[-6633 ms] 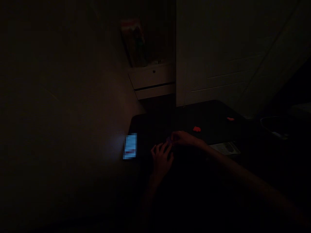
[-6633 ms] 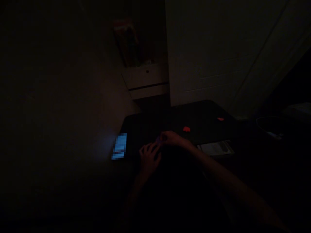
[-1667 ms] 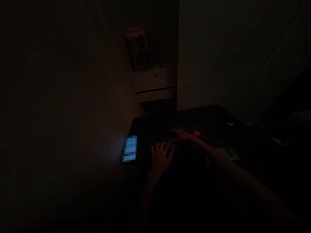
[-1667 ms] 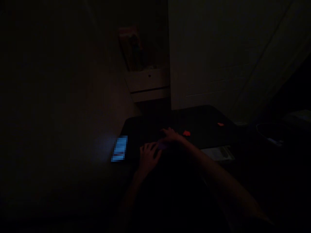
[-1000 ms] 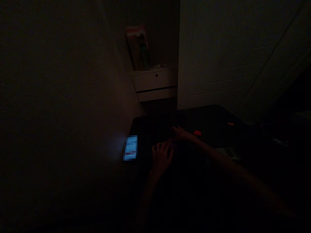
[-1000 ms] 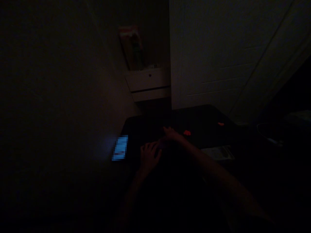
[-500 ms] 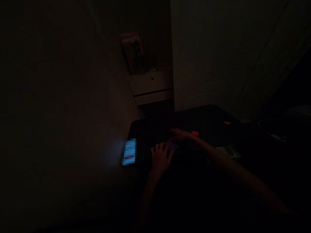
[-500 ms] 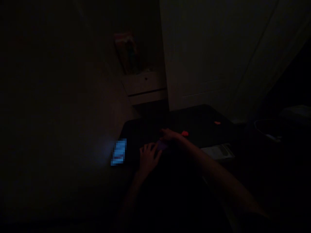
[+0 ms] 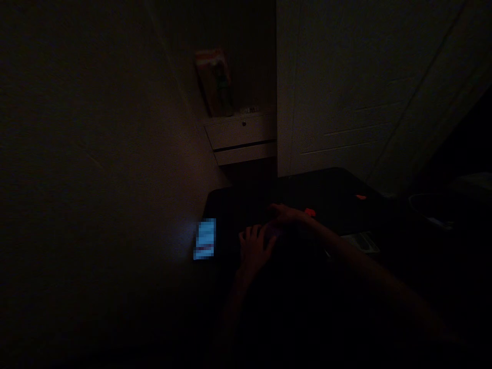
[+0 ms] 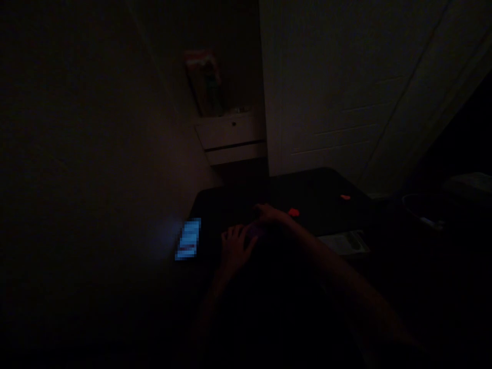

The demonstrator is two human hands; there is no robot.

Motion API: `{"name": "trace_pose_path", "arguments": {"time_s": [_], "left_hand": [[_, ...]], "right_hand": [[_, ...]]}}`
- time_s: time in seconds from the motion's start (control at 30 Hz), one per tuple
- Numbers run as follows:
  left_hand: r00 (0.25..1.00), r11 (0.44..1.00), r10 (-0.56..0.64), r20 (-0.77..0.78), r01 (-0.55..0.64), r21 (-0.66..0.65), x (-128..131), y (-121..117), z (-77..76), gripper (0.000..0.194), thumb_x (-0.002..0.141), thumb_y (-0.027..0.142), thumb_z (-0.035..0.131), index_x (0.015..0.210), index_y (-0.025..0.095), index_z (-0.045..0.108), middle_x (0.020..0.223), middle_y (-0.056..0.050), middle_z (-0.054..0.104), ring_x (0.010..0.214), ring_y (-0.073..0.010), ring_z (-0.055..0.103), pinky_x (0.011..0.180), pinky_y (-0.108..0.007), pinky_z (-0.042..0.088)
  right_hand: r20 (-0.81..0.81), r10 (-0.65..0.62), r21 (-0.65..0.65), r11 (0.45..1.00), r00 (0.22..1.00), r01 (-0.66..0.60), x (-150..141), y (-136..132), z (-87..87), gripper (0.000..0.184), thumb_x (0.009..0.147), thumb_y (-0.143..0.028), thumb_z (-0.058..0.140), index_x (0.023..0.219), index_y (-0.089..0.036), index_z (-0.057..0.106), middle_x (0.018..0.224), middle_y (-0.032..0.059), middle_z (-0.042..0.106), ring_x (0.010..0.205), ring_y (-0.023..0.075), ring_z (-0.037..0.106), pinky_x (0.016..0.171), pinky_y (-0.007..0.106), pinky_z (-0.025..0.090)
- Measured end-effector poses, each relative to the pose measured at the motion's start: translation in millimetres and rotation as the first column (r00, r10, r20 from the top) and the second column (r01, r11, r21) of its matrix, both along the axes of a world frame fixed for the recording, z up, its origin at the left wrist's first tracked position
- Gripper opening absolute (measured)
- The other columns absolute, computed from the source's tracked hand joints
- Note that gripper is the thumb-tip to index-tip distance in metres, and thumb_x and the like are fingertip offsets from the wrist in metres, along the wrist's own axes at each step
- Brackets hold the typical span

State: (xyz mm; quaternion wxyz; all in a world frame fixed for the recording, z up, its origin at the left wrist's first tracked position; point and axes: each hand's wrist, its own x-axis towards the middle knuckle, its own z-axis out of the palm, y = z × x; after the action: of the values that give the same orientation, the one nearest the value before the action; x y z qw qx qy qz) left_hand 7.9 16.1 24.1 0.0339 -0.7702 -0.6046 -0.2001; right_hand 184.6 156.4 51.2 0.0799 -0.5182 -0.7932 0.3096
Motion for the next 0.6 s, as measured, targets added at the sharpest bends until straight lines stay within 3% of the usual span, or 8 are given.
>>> {"name": "trace_pose_path", "arguments": {"time_s": [0.3,0.6], "left_hand": [[0.999,1.0,-0.017,-0.029,0.017,-0.011,-0.9,7.4,0.6,0.048,0.1,0.056,0.04,0.139,0.034,0.057,0.134,-0.009,0.058,0.12,-0.0307,0.048,0.099,-0.052,0.04],[0.998,1.0,-0.021,-0.056,0.019,-0.019,1.1,8.6,0.4,0.048,0.101,0.055,0.038,0.14,0.032,0.056,0.135,-0.01,0.057,0.122,-0.0316,0.047,0.101,-0.054,0.037]], "right_hand": [[0.032,0.005,-0.043,0.999,0.999,-0.004,0.1,-5.8,9.9,0.072,0.081,-0.033,0.079,0.146,-0.021,0.05,0.132,0.0134,0.062,0.113,0.0259,0.065,0.091,0.031,0.054],[0.004,-0.007,-0.028,1.0,1.0,0.007,-1.8,1.1,1.2,0.07,0.077,-0.03,0.082,0.141,-0.022,0.054,0.131,0.0128,0.063,0.115,0.0272,0.064,0.092,0.033,0.054]]}}
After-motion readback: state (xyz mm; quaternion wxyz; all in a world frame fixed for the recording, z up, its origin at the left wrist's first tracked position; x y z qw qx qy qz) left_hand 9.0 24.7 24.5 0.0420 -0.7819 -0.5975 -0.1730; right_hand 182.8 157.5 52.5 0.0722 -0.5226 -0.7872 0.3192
